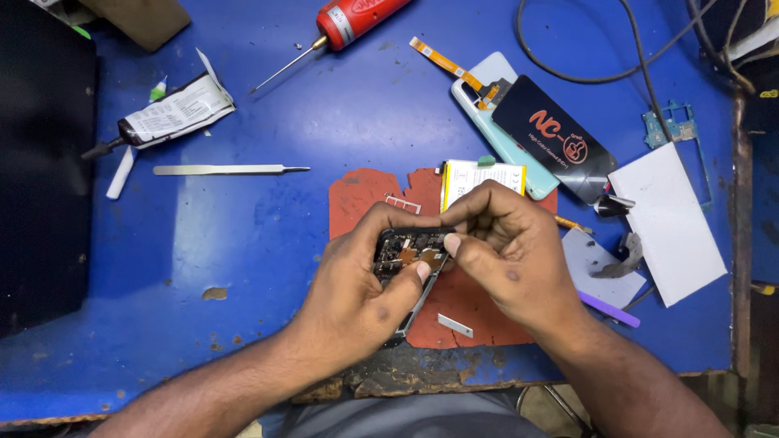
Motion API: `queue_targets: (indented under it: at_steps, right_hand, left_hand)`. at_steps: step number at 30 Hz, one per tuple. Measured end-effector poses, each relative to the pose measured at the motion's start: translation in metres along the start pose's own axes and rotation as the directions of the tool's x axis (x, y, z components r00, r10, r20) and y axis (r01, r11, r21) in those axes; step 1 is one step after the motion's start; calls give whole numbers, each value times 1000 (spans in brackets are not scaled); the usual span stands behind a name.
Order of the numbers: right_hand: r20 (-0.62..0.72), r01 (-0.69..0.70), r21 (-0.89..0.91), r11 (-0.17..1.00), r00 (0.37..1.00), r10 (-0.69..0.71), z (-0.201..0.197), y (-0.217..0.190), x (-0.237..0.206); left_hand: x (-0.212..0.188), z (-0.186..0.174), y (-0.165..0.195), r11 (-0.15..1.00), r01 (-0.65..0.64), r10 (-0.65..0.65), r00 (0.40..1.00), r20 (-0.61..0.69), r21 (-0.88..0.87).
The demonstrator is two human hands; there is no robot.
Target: The person cleans adhesive residue from the inside of a disassembled phone housing, scrubbing it with a toothbrush and peeling off leftover material by hand. They then align the internal components and flex cables into the housing and press them into place to reassemble the phone.
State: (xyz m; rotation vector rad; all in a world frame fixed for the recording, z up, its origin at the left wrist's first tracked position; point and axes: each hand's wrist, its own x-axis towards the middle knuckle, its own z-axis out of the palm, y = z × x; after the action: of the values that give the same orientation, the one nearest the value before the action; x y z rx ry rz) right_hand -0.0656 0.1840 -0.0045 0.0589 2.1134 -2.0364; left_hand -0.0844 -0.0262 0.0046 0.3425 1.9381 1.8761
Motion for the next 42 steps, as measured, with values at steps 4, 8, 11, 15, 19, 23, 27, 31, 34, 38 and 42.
queue_targets:
  at_steps: [4,8,11,15,19,23,27,31,34,38,42]
  right_hand:
    - [3,3,46,999,1000,-3,1,2,0]
    - [16,-15,85,996,1000,14,-3,2,-1]
    - [55,-3,84,996,998,-2,-7,-1,-2]
    - [79,17,93,995,997,-24,-10,-3,-2]
    - [90,13,122,992,996,-24,-10,-2,-1]
    - [85,5,134,991,996,-16,-9,0,-1]
    - [72,44,104,994,996,-52,-7,2,-3]
    - [80,4,118,993,997,-13,-2,4,-4]
    - [108,-45,156,987,994,28,0,3,-1]
    - [126,-68,146,987,991,50,-1,-3,4]
    - [91,-68,233,970,995,47,2,-6,8]
  left_hand:
    - [-1,3,2,998,-66,66,998,-7,3]
    - [1,5,5,999,32,-32,999,-11,39]
    - [1,6,6,998,65,-65,998,1,13]
    - [1,6,5,998,55,-55,998,3,-30]
    - [1,7,4,999,29,-29,1000,1,-30]
    - [1,6,7,995,93,-93,996,-4,-28]
    - [0,3,7,998,-3,3,1000,4,-62]
    - [-2,0,1,997,-4,2,1000,-26,-81]
    - [-1,-2,-7,997,-73,71,996,-51,-40]
    - [4,-6,-14,967,143,-165,982,-92,-211]
    - [6,-15,-15,962,36,-83,983,-162,-271]
